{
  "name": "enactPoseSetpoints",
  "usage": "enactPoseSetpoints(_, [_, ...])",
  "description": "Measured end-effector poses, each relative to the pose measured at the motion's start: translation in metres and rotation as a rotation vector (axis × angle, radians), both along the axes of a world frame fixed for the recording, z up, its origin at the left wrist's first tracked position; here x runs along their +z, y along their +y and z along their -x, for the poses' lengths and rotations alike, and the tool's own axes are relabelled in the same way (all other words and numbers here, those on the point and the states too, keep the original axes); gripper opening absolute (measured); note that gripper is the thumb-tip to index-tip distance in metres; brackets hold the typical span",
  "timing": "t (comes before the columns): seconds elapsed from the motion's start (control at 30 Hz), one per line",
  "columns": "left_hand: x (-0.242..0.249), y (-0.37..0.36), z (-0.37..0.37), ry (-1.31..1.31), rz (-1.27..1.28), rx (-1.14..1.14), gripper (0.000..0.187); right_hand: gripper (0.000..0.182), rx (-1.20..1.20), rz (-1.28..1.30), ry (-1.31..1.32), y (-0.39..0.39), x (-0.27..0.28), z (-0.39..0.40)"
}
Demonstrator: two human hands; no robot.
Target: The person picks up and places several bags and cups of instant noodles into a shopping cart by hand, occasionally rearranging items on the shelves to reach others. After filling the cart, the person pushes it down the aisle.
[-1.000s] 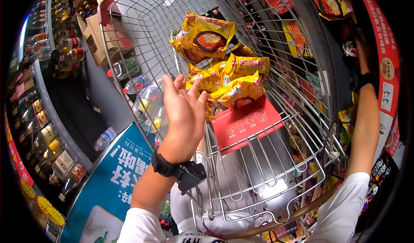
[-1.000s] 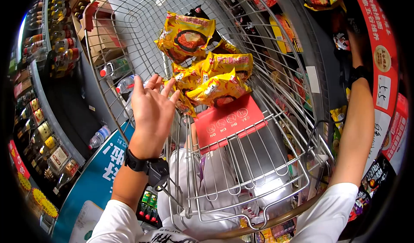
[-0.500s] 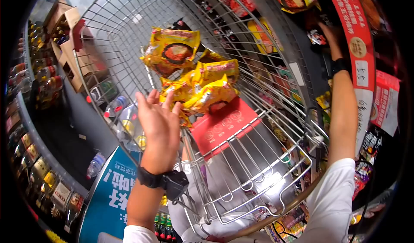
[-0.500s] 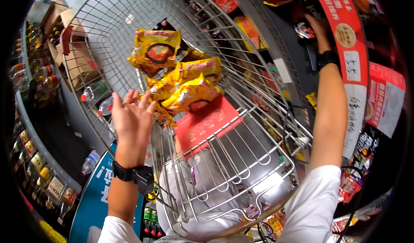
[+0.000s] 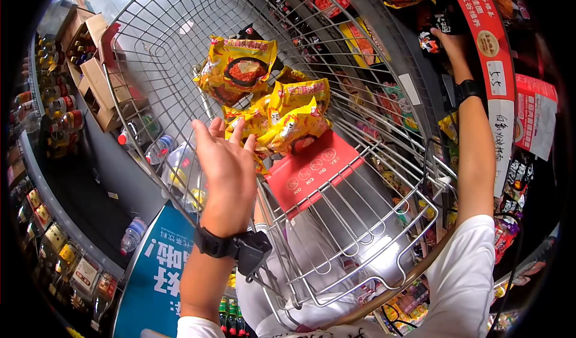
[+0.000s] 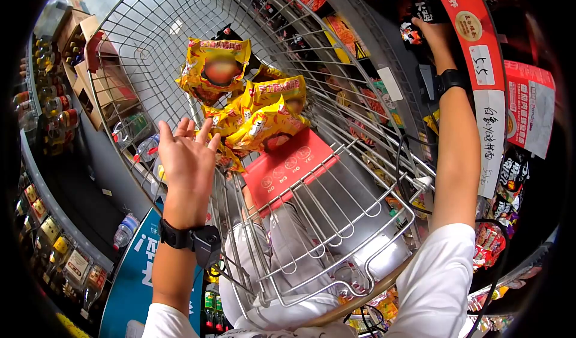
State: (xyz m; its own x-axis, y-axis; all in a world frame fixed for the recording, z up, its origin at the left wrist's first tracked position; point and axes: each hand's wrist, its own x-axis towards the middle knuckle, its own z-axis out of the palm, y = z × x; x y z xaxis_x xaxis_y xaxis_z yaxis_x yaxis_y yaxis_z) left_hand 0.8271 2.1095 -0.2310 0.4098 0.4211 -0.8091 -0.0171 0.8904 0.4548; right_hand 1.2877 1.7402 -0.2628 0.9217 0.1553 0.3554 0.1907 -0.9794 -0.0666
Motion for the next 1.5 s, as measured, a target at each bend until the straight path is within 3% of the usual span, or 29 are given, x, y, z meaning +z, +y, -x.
enactPoseSetpoints(0.13, [-0.001, -0.003, 0.003, -0.02, 0.003, -0.003, 0.077, 0.083, -0.078, -0.212, 0.257, 0.006, 0.019, 0.03])
enactPoseSetpoints(0.2, [-0.001, -0.004, 0.004, -0.028, 0.011, 0.006, 0.076, 0.052, 0.255, -0.283, 0.241, 0.015, 0.03, 0.056])
enactPoseSetpoints(0.23, [0.0, -0.005, 0.004, -0.029, 0.01, 0.01, 0.076, 0.044, 0.246, -0.353, 0.364, 0.023, 0.036, 0.068])
enactPoseSetpoints(0.33, [0.002, -0.005, 0.003, -0.02, 0.003, 0.003, 0.075, 0.043, 0.279, -0.372, 0.424, 0.039, 0.047, 0.094])
enactPoseSetpoints(0.37, [0.0, -0.004, 0.004, -0.035, -0.004, 0.014, 0.075, 0.043, 0.296, -0.364, 0.309, 0.043, 0.043, 0.102])
enactPoseSetpoints(0.47, [-0.002, -0.003, 0.004, -0.049, -0.02, 0.024, 0.075, 0.053, 0.146, -0.288, 0.087, 0.053, 0.048, 0.128])
enactPoseSetpoints(0.57, [-0.001, -0.003, 0.004, -0.039, -0.034, 0.032, 0.076, 0.059, 0.033, -0.174, 0.107, 0.072, 0.071, 0.148])
enactPoseSetpoints(0.7, [-0.005, -0.002, 0.002, -0.067, -0.037, 0.044, 0.078, 0.069, 0.274, -0.174, -0.172, 0.081, 0.074, 0.157])
enactPoseSetpoints(0.73, [-0.007, -0.003, 0.003, -0.062, -0.042, 0.046, 0.079, 0.07, 0.209, -0.19, -0.057, 0.075, 0.074, 0.159])
enactPoseSetpoints(0.8, [-0.01, -0.003, 0.001, -0.069, -0.058, 0.082, 0.081, 0.078, 0.148, -0.632, 0.289, 0.1, 0.098, 0.179])
enactPoseSetpoints(0.87, [-0.013, -0.004, -0.004, 0.052, -0.066, 0.138, 0.075, 0.075, 0.428, -0.284, -0.061, 0.077, 0.086, 0.152])
enactPoseSetpoints(0.9, [-0.016, -0.002, -0.006, 0.088, -0.047, 0.139, 0.073, 0.075, 0.433, -0.228, -0.134, 0.086, 0.094, 0.158])
enactPoseSetpoints(0.93, [-0.017, -0.002, -0.003, 0.078, -0.044, 0.16, 0.073, 0.074, 0.367, -0.352, 0.024, 0.096, 0.104, 0.161])
enactPoseSetpoints(1.03, [-0.009, 0.0, -0.002, 0.051, -0.075, 0.109, 0.084, 0.071, 0.406, -0.321, 0.032, 0.083, 0.103, 0.162])
enactPoseSetpoints(1.1, [-0.008, 0.001, -0.001, 0.067, -0.105, 0.11, 0.083, 0.076, 0.364, -0.318, 0.219, 0.081, 0.109, 0.161])
enactPoseSetpoints(1.13, [-0.007, -0.001, -0.002, 0.086, -0.129, 0.095, 0.083, 0.076, 0.362, -0.312, 0.215, 0.081, 0.11, 0.164])
enactPoseSetpoints(1.23, [-0.013, -0.003, 0.0, 0.064, -0.101, 0.095, 0.082, 0.097, 0.284, 0.099, 0.118, 0.096, 0.116, 0.187])
enactPoseSetpoints(1.5, [-0.021, -0.004, 0.0, 0.071, -0.084, 0.11, 0.08, 0.087, 0.416, 0.209, 0.124, 0.14, 0.17, 0.243])
